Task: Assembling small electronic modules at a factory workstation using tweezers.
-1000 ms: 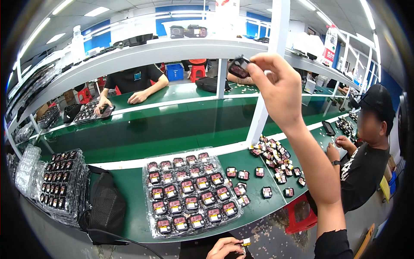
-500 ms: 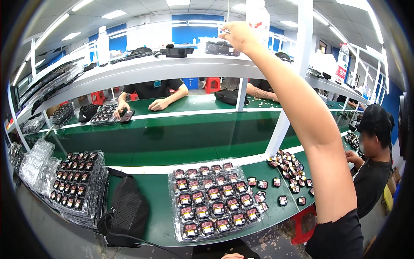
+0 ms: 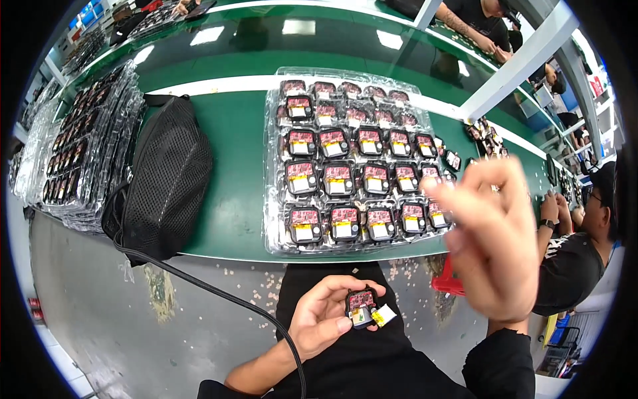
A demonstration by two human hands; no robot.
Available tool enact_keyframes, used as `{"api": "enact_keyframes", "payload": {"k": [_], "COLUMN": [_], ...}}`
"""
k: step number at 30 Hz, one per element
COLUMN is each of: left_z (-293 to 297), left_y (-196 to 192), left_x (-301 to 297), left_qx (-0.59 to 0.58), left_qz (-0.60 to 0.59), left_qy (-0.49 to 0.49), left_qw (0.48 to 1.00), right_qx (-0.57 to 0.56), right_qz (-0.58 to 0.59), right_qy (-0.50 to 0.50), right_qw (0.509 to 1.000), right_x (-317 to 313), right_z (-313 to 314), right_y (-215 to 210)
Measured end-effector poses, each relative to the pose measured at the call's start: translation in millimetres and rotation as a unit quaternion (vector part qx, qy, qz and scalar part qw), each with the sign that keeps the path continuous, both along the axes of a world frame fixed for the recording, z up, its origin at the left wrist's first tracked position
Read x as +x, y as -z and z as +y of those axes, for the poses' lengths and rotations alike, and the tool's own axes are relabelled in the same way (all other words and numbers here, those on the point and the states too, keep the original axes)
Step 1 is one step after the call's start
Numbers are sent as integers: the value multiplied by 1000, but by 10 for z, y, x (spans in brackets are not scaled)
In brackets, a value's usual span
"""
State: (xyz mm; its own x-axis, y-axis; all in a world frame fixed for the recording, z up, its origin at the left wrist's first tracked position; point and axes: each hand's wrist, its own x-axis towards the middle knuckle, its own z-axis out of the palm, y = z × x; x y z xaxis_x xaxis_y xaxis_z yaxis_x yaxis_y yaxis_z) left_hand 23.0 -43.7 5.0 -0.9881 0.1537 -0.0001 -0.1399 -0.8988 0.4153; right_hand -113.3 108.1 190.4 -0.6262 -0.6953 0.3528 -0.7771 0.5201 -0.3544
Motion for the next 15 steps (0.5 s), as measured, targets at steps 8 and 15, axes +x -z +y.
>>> {"api": "enact_keyframes", "payload": {"k": [8,15], "left_z": [1,35], "left_y": [103,69], "left_x": [174,145], "left_qx": [35,43], "left_qz": [-82,-89], "left_qy": [32,46], "left_qw": [996,994], "right_qx": [-67,-95], "right_qz": [-150,-135], "right_qy": [-90,-102], "right_qw": [982,981], "right_x": [402,406], "right_z": [284,368], "right_y": [773,910]}}
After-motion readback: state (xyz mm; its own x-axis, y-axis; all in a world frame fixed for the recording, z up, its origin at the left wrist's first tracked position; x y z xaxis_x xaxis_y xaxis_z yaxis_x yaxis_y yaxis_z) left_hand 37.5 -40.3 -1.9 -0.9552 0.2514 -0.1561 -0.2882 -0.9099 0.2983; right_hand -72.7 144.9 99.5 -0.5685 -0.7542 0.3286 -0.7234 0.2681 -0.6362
